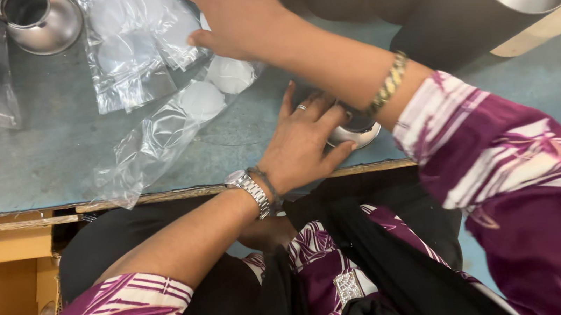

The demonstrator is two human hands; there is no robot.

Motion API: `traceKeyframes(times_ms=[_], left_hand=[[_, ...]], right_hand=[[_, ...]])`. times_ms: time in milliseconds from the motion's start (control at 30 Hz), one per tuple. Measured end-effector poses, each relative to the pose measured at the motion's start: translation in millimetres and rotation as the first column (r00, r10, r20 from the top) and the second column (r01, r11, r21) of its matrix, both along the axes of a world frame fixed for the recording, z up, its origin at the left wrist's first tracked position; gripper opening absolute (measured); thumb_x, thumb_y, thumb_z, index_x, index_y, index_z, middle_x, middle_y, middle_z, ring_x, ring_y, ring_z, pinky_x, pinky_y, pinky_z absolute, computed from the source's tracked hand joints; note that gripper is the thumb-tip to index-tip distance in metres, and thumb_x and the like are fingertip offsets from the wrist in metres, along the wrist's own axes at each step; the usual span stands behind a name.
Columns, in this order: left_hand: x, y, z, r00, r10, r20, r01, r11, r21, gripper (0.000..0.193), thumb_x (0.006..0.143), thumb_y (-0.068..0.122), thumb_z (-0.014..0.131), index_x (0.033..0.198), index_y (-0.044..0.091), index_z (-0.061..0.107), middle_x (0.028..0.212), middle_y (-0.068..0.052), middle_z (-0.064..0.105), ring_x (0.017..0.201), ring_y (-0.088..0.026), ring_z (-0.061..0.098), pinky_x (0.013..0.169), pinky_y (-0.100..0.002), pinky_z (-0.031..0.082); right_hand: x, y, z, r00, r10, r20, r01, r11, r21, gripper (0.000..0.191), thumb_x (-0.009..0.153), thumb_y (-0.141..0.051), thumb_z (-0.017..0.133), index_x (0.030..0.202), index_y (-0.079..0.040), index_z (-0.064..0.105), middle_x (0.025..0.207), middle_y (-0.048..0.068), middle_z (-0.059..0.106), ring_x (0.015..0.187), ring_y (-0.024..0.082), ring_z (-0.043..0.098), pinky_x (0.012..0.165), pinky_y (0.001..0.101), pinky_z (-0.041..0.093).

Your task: The person assembles lamp shade units at a workbench. They press a frosted plastic diffuser into a metal shade, insert and seat a socket holder into the shade, wrap the assembled unit in a clear plastic sleeve, and place finished units into a cardboard box, repeating the cycle.

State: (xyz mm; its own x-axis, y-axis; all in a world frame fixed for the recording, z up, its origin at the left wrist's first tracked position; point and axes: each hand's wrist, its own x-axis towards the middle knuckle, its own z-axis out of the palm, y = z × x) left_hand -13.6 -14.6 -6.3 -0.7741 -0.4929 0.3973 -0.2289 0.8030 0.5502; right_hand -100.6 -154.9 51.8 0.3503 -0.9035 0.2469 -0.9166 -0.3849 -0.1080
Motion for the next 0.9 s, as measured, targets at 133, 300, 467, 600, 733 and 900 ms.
traceKeyframes(times_ms=[133,300,467,600,733,900], left_hand=[[-1.8,-5.8,0.5,1.0,0.02,0.003,-0.02,1.0,0.02,0.052,0.084,0.045,0.078,0.121,0.011,0.061,0.132,-0.014,0.058,0.132,-0.035,0.052,0.118,-0.069,0.019],[-12.1,-6.0,11.8,0.997,0.068,0.041,-0.073,0.987,0.144,0.096,0.071,0.05,0.084,0.145,0.006,0.042,0.125,-0.011,0.059,0.123,-0.033,0.054,0.117,-0.07,0.016],[-13.5,-5.8,8.8,0.999,0.007,0.047,-0.018,0.969,0.247,0.117,0.062,0.055,0.086,0.155,0.009,0.033,0.127,-0.012,0.057,0.129,-0.034,0.049,0.116,-0.073,0.004],[-10.4,-15.2,-7.4,0.995,-0.092,-0.027,0.094,0.991,0.1,0.1,0.064,0.05,0.087,0.147,0.014,0.043,0.141,-0.012,0.056,0.142,-0.037,0.042,0.116,-0.073,-0.003],[-11.8,-8.7,-12.5,0.995,-0.1,0.004,0.099,0.984,0.149,0.086,0.067,0.045,0.086,0.138,0.014,0.047,0.137,-0.007,0.06,0.144,-0.03,0.048,0.123,-0.072,-0.002],[-13.5,6.4,1.1,0.999,0.008,0.035,-0.018,0.954,0.3,0.108,0.064,0.052,0.087,0.153,0.017,0.037,0.132,-0.007,0.06,0.129,-0.029,0.056,0.122,-0.07,0.001]], right_hand=[[-3.9,-28.1,-8.4,0.999,0.045,0.012,-0.046,0.985,0.164,0.071,0.07,-0.041,0.089,0.126,-0.009,0.061,0.111,0.013,0.071,0.103,0.034,0.067,0.081,0.0499,0.052],[-21.9,-19.1,-2.2,0.984,0.108,0.14,-0.133,0.973,0.189,0.074,0.065,-0.041,0.093,0.125,-0.01,0.063,0.103,0.01,0.074,0.093,0.029,0.071,0.073,0.0445,0.055],[-66.1,52.8,45.3,0.949,-0.069,0.307,-0.031,0.95,0.31,0.056,0.081,-0.051,0.086,0.116,-0.009,0.071,0.095,0.006,0.076,0.084,0.021,0.074,0.074,0.0359,0.055],[-119.7,141.3,53.2,0.755,0.236,0.611,-0.201,0.971,-0.127,0.071,0.082,-0.032,0.1,0.128,-0.001,0.056,0.132,0.011,0.06,0.12,0.022,0.062,0.104,0.0354,0.051],[-129.2,222.5,-1.1,0.31,0.046,0.95,-0.138,0.99,-0.003,0.075,0.075,-0.019,0.097,0.131,-0.012,0.049,0.139,0.011,0.058,0.127,0.023,0.059,0.114,0.0377,0.052],[-136.9,261.0,-52.7,0.326,0.059,0.943,-0.108,0.994,-0.025,0.078,0.075,-0.009,0.093,0.136,-0.014,0.044,0.142,0.013,0.057,0.141,0.025,0.05,0.123,0.0399,0.041]])
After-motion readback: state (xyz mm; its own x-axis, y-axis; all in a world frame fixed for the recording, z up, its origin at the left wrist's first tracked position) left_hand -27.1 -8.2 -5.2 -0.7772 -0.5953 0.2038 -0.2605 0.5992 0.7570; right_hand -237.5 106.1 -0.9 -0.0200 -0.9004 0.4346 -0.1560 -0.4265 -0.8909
